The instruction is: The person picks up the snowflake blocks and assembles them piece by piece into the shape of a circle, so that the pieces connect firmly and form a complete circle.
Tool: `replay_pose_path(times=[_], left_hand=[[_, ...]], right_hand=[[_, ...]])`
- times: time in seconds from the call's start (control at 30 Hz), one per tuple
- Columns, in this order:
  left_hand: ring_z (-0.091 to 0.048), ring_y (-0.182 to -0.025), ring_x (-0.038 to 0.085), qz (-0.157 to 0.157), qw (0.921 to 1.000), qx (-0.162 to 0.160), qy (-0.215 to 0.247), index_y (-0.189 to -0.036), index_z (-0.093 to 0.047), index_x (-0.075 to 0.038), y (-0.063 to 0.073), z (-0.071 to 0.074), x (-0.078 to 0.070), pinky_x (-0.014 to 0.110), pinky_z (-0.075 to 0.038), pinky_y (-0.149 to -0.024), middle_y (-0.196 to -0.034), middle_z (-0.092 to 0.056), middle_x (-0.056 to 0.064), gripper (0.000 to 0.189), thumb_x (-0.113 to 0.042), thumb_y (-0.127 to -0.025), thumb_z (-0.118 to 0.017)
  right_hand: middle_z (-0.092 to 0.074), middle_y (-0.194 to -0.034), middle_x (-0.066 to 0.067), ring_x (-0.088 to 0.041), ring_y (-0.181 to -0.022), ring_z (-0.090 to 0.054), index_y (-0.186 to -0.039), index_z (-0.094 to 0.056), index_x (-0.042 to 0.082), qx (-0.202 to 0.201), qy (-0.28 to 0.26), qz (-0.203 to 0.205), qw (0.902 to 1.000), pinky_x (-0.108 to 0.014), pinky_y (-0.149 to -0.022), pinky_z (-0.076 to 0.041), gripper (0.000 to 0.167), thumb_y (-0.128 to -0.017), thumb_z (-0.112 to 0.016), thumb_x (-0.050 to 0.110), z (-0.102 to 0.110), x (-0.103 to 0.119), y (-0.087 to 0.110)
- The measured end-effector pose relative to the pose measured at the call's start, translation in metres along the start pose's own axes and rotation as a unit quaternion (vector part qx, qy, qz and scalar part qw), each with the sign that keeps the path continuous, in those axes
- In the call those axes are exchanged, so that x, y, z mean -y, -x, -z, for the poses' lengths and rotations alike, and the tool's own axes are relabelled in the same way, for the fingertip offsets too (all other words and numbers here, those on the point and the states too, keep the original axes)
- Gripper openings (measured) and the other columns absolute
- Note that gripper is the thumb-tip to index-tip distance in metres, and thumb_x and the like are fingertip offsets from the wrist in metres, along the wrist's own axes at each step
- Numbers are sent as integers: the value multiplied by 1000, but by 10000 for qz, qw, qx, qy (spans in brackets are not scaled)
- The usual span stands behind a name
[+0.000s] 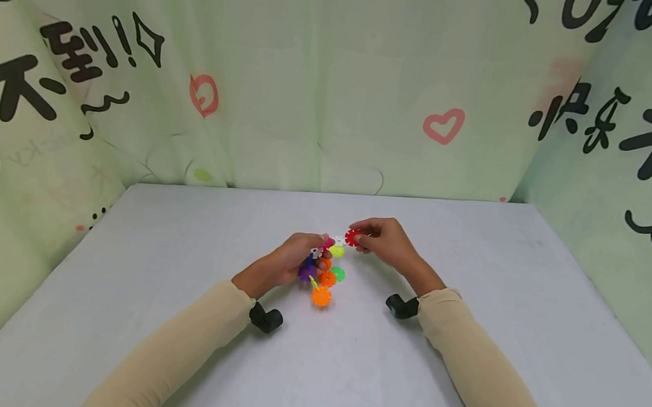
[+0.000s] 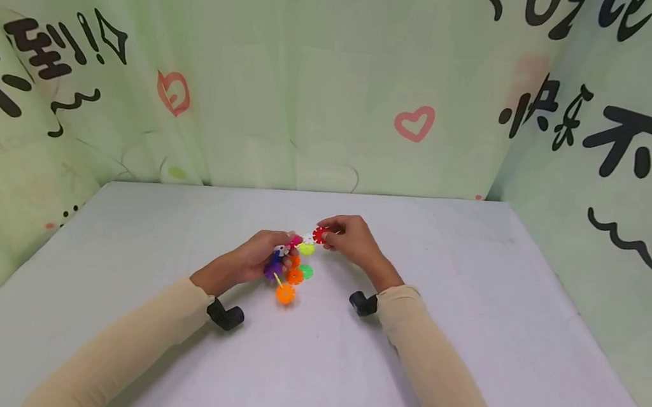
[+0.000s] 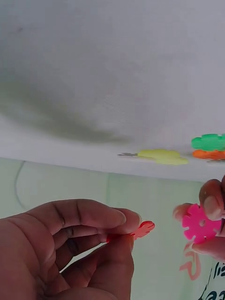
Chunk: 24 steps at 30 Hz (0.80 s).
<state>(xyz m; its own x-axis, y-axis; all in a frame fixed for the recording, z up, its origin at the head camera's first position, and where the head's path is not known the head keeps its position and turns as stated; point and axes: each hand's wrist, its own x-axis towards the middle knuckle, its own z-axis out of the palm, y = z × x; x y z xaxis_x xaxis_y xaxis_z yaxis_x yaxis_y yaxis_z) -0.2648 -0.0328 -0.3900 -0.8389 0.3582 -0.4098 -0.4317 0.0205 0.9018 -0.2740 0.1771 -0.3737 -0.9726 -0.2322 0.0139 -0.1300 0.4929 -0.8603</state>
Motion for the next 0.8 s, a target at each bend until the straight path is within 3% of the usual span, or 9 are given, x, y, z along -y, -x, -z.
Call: replay_pose_path(times=[0.3, 0.43, 0.57, 0.8], left_hand=[[-52, -69, 17, -60, 9996, 146, -228, -131, -49, 2, 2, -4, 0, 20, -48, -61, -99, -59, 12, 38, -24, -104, -44], [-52, -68, 16, -145, 9995, 211, -180, -131, -49, 3, 2, -5, -1, 20, -50, -61, -98, -58, 11, 37, -23, -105, -45], [-52, -67, 16, -250, 9993, 257, -114, -131, -50, 3, 2, -5, -2, 21, -50, -61, -96, -57, 11, 36, -21, -105, -44], [-54, -69, 17, -320, 9995, 14, 0, -131, -51, 1, 2, -4, -5, 21, -49, -58, -98, -58, 10, 35, -20, -104, -44]], right_hand=[[-68, -99, -16, -28, -81, -68, -117, -65, -4, 39, -469, -47, 9989, -30, -74, -56, 25, -93, -63, 2, -7, 6, -1], [-67, -92, -16, -35, -84, -67, -119, -64, -3, 128, -648, -44, 9978, -31, -74, -56, 27, -93, -64, 2, -11, 7, -2], [-69, -92, -14, -34, -83, -68, -116, -64, -4, 165, -927, -159, 9954, -35, -76, -56, 24, -93, -64, 3, -12, 6, -4], [-70, -99, -15, -34, -85, -69, -121, -64, -3, 395, -932, -257, 9945, -36, -76, -56, 28, -94, -63, 6, -11, 5, -5]])
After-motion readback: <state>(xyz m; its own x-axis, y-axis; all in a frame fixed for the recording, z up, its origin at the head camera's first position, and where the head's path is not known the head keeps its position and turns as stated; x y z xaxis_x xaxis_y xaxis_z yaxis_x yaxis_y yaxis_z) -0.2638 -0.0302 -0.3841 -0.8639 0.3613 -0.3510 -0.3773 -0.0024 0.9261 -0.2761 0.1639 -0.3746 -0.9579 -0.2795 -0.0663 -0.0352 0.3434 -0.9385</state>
